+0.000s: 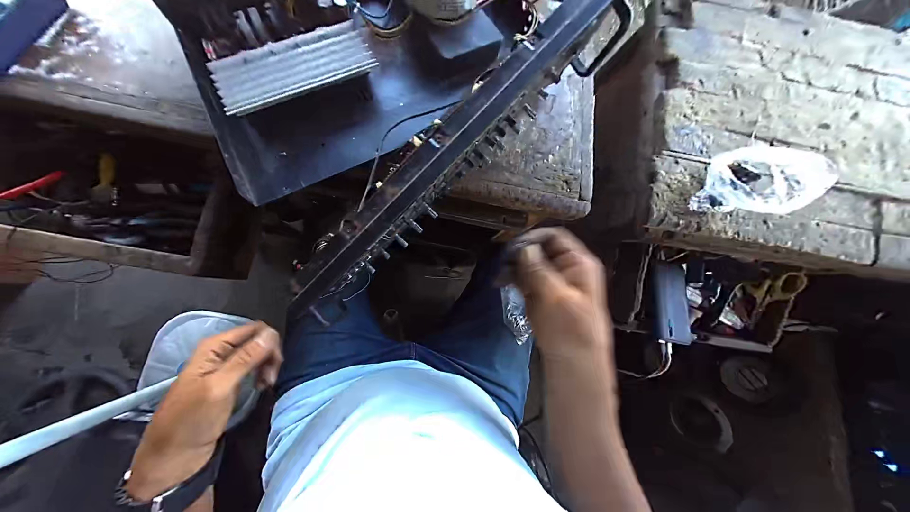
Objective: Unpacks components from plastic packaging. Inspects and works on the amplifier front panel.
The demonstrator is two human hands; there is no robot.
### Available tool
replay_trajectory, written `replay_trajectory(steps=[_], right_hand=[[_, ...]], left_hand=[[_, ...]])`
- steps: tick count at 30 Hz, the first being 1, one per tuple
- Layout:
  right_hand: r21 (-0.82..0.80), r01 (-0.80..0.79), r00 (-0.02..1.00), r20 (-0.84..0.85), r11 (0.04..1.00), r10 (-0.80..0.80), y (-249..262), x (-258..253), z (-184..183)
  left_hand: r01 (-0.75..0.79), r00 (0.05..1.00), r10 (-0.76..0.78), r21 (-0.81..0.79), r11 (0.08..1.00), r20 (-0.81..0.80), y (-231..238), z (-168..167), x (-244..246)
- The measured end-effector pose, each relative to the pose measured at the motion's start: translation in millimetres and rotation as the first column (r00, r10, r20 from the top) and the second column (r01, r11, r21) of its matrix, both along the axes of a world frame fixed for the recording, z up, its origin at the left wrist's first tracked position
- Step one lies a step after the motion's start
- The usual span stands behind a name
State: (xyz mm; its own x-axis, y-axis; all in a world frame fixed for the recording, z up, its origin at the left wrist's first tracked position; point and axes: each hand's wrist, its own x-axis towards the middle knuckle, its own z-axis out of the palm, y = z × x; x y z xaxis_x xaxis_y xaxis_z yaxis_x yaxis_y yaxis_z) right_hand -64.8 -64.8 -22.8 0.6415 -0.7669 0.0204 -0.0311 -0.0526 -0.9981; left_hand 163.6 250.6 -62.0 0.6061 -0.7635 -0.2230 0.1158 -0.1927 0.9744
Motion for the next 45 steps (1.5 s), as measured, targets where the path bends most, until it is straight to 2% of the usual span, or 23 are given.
replay_trajectory(steps=[2,3,6,10,13,16,24,29,32,36,38,41,45], right_hand=[[0.317,-0.103,0.991,0.117,0.943,0.068,30.6,32.4,-33.7],[0.425,-0.122,0.985,0.161,0.897,0.058,41.2,44.4,-44.0],[0.588,-0.142,0.969,0.246,0.797,-0.008,54.6,68.5,-55.6],[0.618,-0.206,0.931,0.363,0.758,-0.043,58.1,80.1,-56.4],[0.636,-0.219,0.921,0.385,0.740,-0.058,60.6,82.4,-57.2],[0.653,-0.232,0.922,0.385,0.721,-0.052,63.1,84.7,-56.0],[0.690,-0.251,0.923,0.383,0.679,-0.048,62.8,88.8,-53.5],[0.736,-0.291,0.899,0.429,0.611,-0.089,60.3,89.8,-56.3],[0.735,-0.230,0.920,0.377,0.638,-0.103,60.7,89.6,-54.5],[0.603,-0.072,0.973,0.218,0.795,-0.077,62.9,84.2,-49.9],[0.516,-0.048,0.985,0.165,0.855,-0.045,63.0,80.9,-46.2],[0.457,-0.060,0.987,0.162,0.888,-0.016,62.2,79.8,-42.8],[0.413,-0.018,0.986,0.160,0.911,-0.054,63.3,83.8,-41.6]], left_hand=[[-0.253,0.967,0.254,-0.087,0.963,-0.008,0.3,-10.2,12.5],[-0.311,0.950,0.309,-0.146,0.939,-0.039,-3.8,-14.3,17.2],[-0.298,0.953,0.268,-0.275,0.914,-0.142,-30.3,-21.3,25.5],[-0.114,0.986,0.061,-0.362,0.925,-0.154,-63.8,-21.5,21.4],[0.024,0.999,-0.033,-0.339,0.940,-0.022,-76.1,-22.9,20.2],[0.084,0.989,-0.051,-0.248,0.965,0.136,-79.5,-25.5,23.6],[0.234,0.913,-0.093,-0.324,0.917,0.396,-92.5,-14.8,30.5],[0.339,0.819,-0.147,-0.261,0.904,0.555,-96.2,-4.4,32.7],[0.364,0.793,-0.185,-0.208,0.908,0.581,-96.5,-2.8,31.8],[0.372,0.754,-0.210,-0.142,0.917,0.623,-97.1,-2.8,33.1],[0.371,0.742,-0.207,-0.133,0.919,0.638,-97.7,-3.0,32.8],[0.384,0.729,-0.210,-0.135,0.913,0.651,-98.5,-2.1,34.7],[0.383,0.731,-0.210,-0.137,0.913,0.649,-99.3,-1.8,35.9]])
